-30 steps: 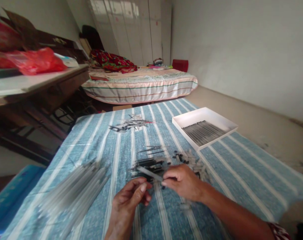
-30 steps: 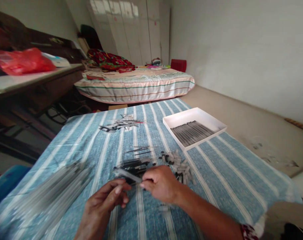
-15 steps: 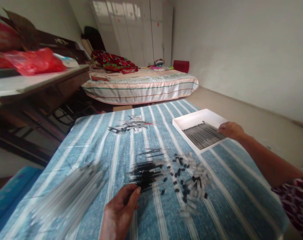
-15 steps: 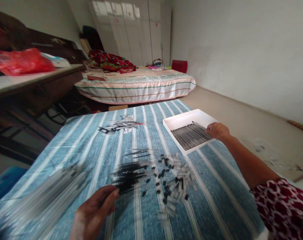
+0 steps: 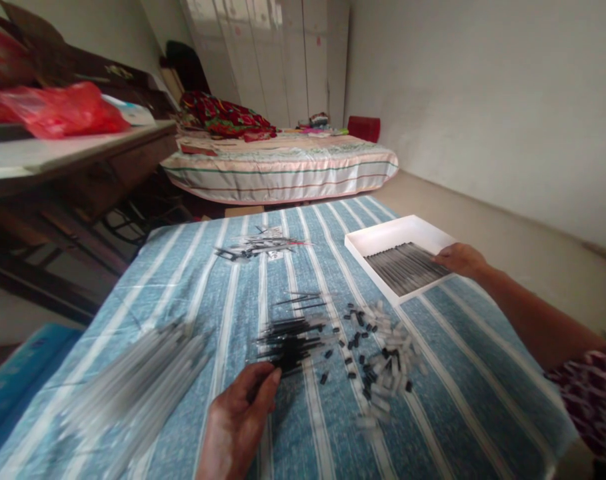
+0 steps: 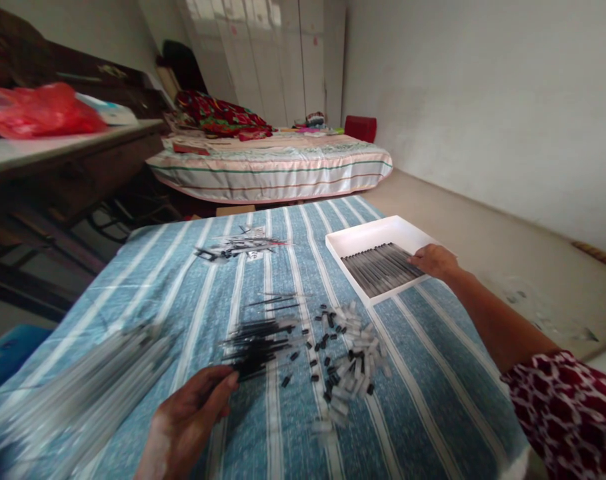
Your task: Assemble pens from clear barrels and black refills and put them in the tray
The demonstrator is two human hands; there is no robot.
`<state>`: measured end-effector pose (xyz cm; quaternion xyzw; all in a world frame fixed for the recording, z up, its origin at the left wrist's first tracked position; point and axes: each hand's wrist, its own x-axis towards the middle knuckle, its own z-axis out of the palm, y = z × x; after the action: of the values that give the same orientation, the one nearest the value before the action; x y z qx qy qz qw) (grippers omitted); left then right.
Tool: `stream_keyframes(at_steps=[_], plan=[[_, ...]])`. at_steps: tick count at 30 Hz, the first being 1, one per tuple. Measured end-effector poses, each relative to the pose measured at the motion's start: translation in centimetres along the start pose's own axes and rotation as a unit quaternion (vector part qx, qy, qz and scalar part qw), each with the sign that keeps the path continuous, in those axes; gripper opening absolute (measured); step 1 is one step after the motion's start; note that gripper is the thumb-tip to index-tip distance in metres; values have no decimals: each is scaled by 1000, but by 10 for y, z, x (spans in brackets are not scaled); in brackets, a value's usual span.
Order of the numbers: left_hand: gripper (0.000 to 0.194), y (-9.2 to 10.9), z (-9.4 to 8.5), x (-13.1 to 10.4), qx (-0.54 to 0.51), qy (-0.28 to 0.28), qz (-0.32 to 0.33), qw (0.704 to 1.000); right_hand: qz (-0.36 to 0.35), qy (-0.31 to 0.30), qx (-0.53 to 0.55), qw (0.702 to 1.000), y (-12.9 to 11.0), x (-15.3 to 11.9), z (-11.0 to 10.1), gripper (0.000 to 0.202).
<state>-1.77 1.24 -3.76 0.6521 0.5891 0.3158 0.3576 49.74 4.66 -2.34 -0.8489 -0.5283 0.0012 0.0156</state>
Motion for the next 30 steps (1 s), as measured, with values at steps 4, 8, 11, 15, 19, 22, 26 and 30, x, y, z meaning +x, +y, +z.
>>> stream_keyframes(at_steps=[4,8,11,15,19,22,26,30], plan=[[30,7,1,-3,-9,8,6,1000,13,-23,-15,1000,-3,-3,-3,37],[27,19,3,-8,-43,49,-12,998,20,-24,-16,999,-8,-7,-9,37],[27,23,2,-8,-55,53,-12,997,32,-5,-12,999,-13,-14,-16,36],[29,21,-2,-6,-28,22,-5,999,25,37,7,999,-29,-32,-31,39],[29,19,-5,-6,6,20,4,1000,-68,69,89,991,-64,-69,-42,41],[28,18,-9,-6,28,33,7,999,-200,10,172,965,-100,-103,-44,42],[31,12,-26,0,76,71,7,995,-356,-123,184,908,-144,-142,-41,30],[30,3,-53,6,178,132,-9,975,-420,-191,62,885,-168,-165,-36,18]])
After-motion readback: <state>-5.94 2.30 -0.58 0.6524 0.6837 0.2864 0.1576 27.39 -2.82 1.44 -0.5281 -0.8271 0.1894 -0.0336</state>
